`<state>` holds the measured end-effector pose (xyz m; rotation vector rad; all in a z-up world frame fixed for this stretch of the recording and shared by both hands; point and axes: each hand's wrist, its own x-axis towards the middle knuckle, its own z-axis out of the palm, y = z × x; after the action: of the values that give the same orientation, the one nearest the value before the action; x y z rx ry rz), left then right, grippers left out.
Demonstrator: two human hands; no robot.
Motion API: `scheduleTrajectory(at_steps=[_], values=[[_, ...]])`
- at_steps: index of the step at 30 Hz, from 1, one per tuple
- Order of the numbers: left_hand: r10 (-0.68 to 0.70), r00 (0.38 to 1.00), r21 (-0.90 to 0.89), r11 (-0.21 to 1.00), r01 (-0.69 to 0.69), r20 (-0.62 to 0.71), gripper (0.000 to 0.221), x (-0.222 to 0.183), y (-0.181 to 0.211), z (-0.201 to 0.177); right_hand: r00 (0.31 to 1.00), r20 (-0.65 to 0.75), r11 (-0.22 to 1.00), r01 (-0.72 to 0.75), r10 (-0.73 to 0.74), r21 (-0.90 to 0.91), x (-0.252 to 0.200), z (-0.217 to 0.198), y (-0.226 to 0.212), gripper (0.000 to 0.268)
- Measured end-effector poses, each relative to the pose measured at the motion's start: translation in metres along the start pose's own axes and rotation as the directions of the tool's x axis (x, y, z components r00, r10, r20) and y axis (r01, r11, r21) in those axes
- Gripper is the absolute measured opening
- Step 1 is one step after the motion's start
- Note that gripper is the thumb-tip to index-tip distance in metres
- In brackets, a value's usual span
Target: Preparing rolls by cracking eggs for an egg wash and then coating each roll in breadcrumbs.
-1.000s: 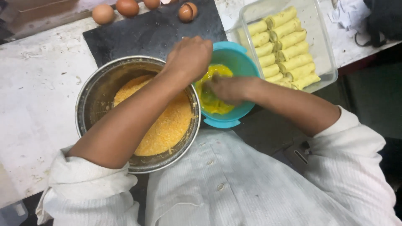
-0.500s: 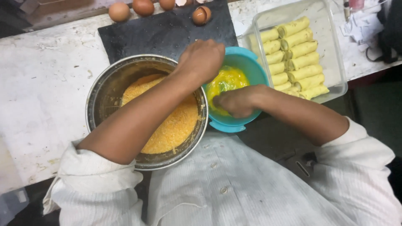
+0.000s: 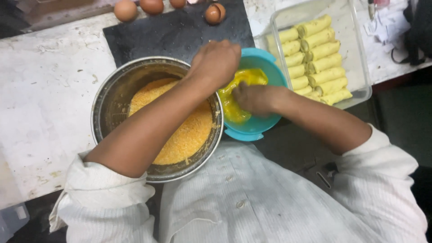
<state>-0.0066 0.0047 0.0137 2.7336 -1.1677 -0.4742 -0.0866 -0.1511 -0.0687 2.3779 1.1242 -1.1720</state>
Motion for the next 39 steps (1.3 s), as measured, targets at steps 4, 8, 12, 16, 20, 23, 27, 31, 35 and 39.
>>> scheduleTrajectory(at_steps=[4,8,12,16,20,23,27,31,35,39], values=[[0.031,0.999,-0.025,0.999,-0.031,0.004,0.039,0.003,0.0,0.005,0.995,-0.026,0.839,-0.071,0.101,0.539,-0.061,-0.063,-0.024,0.077],[-0.026,1.0,-0.061,0.998,0.026,0.006,0.027,0.002,-0.001,-0.002,0.735,-0.547,0.848,-0.071,0.401,0.526,-0.109,-0.07,-0.028,0.018],[-0.059,0.997,-0.128,0.99,0.051,-0.057,0.029,0.002,-0.001,0.0,0.325,-0.877,0.905,0.118,0.353,0.408,-0.137,-0.072,-0.051,0.012],[-0.059,0.998,-0.079,0.995,0.057,-0.023,0.031,-0.004,0.003,-0.001,0.681,-0.634,0.892,-0.062,0.365,0.447,-0.074,-0.03,-0.044,0.022],[-0.111,0.99,-0.08,0.991,0.105,-0.081,0.023,-0.008,0.002,-0.015,0.615,-0.728,0.912,0.037,0.302,0.409,-0.122,-0.042,-0.014,0.03],[-0.045,0.984,-0.142,0.99,0.02,-0.171,0.032,-0.014,0.004,-0.018,0.6,-0.58,0.777,-0.116,0.552,0.619,-0.156,-0.048,0.028,0.029],[0.27,0.649,-0.048,0.903,-0.427,-0.711,0.005,-0.019,-0.008,-0.006,0.611,-0.233,0.576,-0.452,0.756,0.681,-0.149,-0.024,0.131,0.04],[0.289,0.567,0.032,0.908,-0.419,-0.771,0.009,-0.057,0.001,-0.032,0.729,-0.096,0.63,-0.51,0.678,0.585,-0.139,-0.028,0.164,0.053],[0.244,0.646,0.12,0.966,-0.23,-0.723,0.009,-0.112,0.007,-0.042,0.804,0.023,0.692,-0.526,0.594,0.495,-0.143,-0.043,0.168,0.064],[0.084,0.731,0.104,0.994,-0.017,-0.677,0.008,-0.165,0.016,-0.025,0.828,0.067,0.721,-0.522,0.557,0.455,-0.152,-0.055,0.162,0.063]])
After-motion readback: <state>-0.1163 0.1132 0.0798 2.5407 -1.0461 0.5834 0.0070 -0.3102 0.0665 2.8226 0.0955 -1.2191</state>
